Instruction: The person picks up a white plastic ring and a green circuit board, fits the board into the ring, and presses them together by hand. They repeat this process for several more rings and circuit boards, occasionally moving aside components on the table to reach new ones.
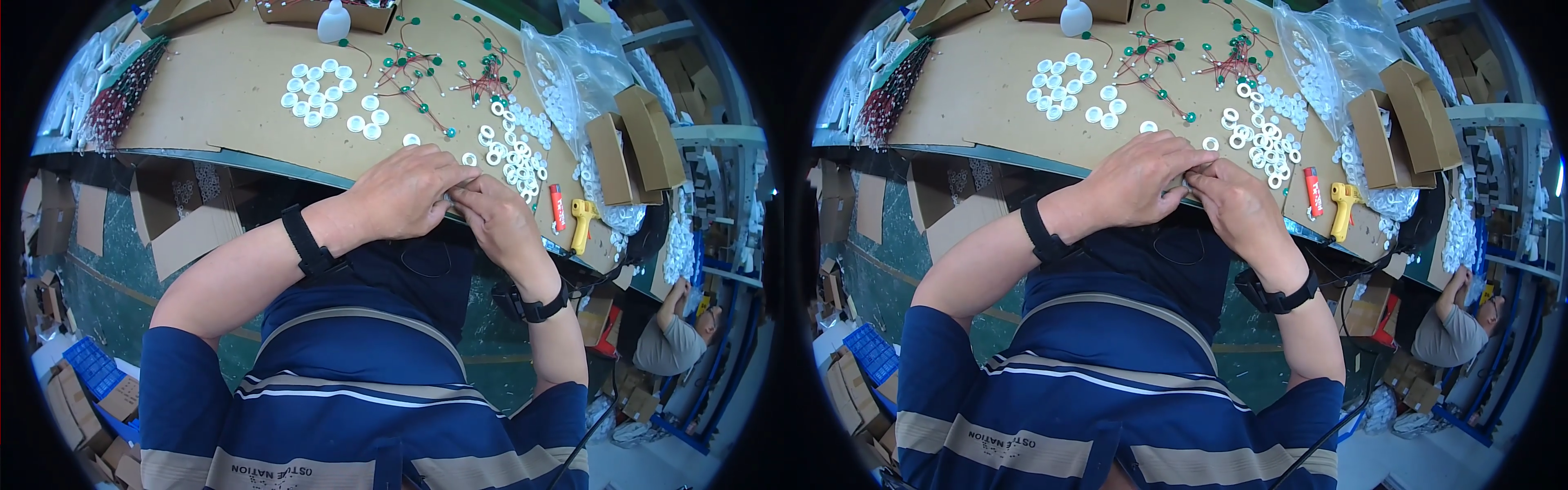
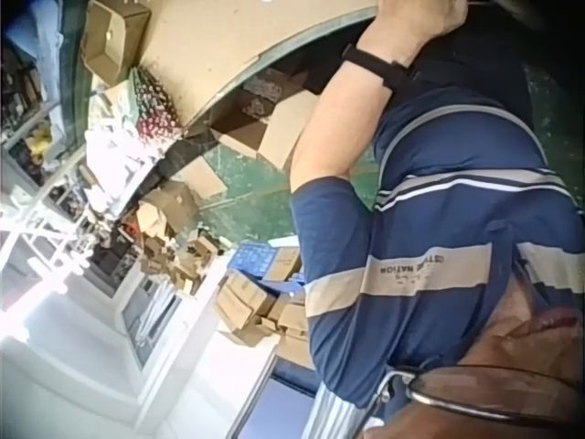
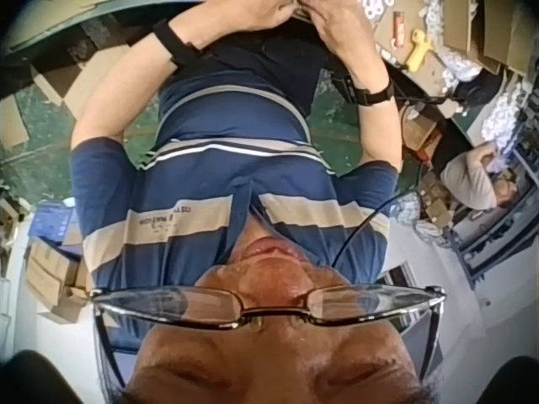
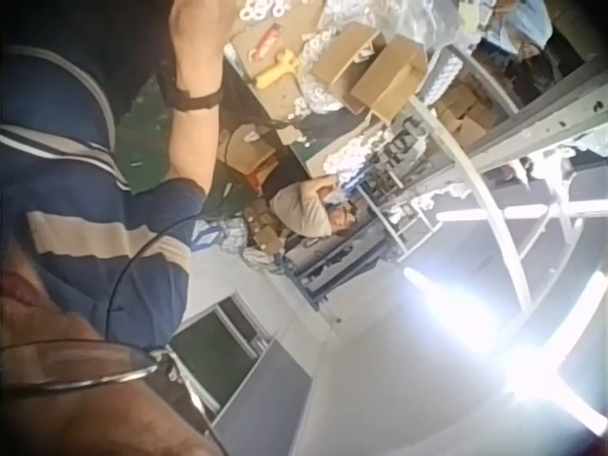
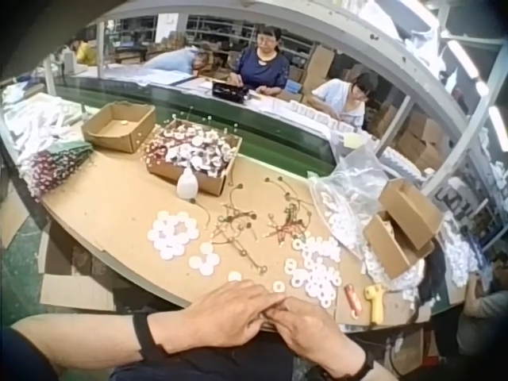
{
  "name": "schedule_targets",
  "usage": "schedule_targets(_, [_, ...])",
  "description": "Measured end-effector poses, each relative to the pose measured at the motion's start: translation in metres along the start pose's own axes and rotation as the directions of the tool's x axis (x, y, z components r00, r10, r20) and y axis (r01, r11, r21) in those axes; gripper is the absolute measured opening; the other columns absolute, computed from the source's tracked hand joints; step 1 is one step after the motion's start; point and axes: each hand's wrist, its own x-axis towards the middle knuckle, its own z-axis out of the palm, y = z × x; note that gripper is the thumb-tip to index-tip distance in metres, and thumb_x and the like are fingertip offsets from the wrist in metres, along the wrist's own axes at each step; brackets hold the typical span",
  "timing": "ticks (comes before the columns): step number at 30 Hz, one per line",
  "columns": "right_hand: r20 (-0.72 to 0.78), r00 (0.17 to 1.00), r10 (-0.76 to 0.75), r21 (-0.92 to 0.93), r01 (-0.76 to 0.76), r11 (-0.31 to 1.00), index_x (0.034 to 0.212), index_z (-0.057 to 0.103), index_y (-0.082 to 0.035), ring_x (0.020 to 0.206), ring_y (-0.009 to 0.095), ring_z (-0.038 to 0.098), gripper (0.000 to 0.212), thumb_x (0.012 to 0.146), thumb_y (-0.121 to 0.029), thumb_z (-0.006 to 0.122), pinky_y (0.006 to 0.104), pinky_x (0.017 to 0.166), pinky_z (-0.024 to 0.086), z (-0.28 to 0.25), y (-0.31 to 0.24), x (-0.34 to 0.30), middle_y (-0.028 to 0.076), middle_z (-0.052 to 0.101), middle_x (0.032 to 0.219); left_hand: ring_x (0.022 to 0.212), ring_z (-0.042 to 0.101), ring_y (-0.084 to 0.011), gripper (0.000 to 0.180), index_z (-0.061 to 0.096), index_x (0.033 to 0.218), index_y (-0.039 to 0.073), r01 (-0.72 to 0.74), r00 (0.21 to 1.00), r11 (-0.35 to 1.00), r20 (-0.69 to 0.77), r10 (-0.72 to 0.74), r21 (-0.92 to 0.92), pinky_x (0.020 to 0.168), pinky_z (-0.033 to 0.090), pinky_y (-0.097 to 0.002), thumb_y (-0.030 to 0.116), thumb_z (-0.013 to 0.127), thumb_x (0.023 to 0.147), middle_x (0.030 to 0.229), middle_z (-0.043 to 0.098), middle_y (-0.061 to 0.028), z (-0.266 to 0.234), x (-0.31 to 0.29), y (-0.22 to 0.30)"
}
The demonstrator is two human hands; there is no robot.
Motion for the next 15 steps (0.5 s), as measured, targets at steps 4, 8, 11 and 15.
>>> schedule_targets(4, [-0.015,1.000,-0.023,-0.038,0.022,0.999,0.119,0.087,-0.003,0.101,0.036,0.079,0.021,0.098,-0.001,0.086,0.0438,0.089,0.064,0.000,-0.002,0.002,0.015,0.081,0.109,0.124,0.071,-0.0370,0.056,0.073,0.152,0.006,-0.014,1.000,1.000,-0.013,0.014,0.013,0.114,0.055,-0.0496,0.008,0.079,0.096,0.123,0.078,-0.0129,0.002,0.002,-0.001])
schedule_targets(8, [-0.035,0.999,-0.003,-0.018,0.002,1.000,0.118,0.087,-0.002,0.098,0.037,0.079,0.019,0.100,-0.003,0.085,0.0443,0.089,0.064,0.000,0.005,0.001,0.016,0.082,0.108,0.121,0.071,-0.0364,0.057,0.073,0.152,0.008,-0.015,0.999,1.000,-0.040,0.015,0.019,0.112,0.055,-0.0489,0.009,0.081,0.096,0.121,0.077,-0.0122,0.002,-0.001,0.003])
schedule_targets(11, [-0.047,0.997,0.062,0.024,-0.061,0.998,0.117,0.087,-0.002,0.098,0.037,0.080,0.017,0.101,-0.006,0.084,0.0444,0.088,0.064,-0.004,0.012,-0.002,0.017,0.082,0.106,0.115,0.072,-0.0351,0.060,0.073,0.152,0.010,-0.008,0.997,1.000,-0.073,0.010,0.029,0.108,0.056,-0.0479,0.008,0.084,0.093,0.118,0.076,-0.0113,0.002,-0.001,0.005])
schedule_targets(15, [-0.210,0.965,0.159,-0.063,-0.176,0.982,0.116,0.086,-0.002,0.099,0.038,0.080,0.016,0.103,-0.010,0.083,0.0445,0.088,0.064,-0.023,0.031,-0.008,0.017,0.082,0.107,0.125,0.070,-0.0346,0.046,0.078,0.139,0.009,-0.112,0.992,0.983,-0.033,0.118,0.143,0.110,0.055,-0.0485,0.008,0.083,0.093,0.118,0.074,-0.0117,-0.001,0.000,0.005])
